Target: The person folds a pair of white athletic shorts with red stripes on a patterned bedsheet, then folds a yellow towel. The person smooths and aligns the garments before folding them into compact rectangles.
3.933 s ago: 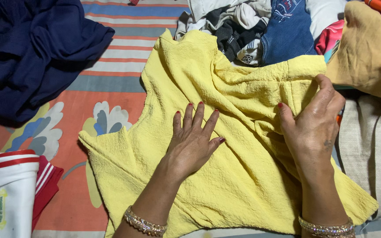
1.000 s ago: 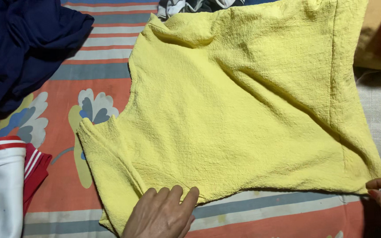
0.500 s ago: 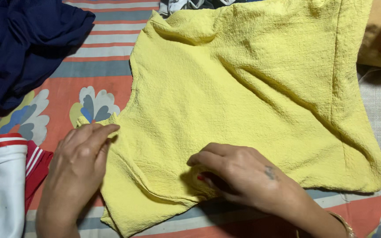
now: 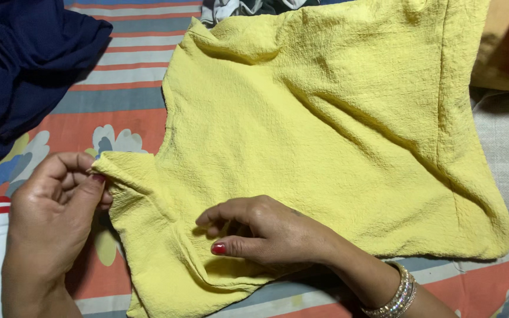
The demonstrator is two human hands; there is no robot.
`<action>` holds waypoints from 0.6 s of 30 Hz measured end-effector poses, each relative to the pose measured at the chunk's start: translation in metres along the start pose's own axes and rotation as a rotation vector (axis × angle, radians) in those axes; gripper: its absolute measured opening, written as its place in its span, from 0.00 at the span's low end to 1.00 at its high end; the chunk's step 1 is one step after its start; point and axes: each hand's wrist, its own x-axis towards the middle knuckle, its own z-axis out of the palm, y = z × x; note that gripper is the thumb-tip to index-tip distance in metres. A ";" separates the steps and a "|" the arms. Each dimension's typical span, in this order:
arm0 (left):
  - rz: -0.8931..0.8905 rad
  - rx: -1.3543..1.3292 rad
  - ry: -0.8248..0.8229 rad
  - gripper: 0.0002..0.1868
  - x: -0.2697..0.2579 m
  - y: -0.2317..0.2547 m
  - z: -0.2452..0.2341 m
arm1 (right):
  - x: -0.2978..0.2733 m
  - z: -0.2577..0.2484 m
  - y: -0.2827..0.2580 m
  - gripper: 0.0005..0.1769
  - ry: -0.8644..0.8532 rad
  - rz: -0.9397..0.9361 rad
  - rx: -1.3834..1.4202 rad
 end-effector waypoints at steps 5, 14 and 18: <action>0.395 0.079 -0.343 0.09 -0.008 0.070 0.038 | 0.013 -0.001 0.010 0.37 0.080 -0.147 0.298; 0.512 0.117 -0.451 0.19 0.024 0.086 0.097 | 0.014 0.004 0.049 0.17 0.278 -0.131 0.784; 0.331 -0.102 -0.482 0.34 0.034 0.054 0.089 | 0.010 0.002 0.049 0.15 0.321 -0.049 0.884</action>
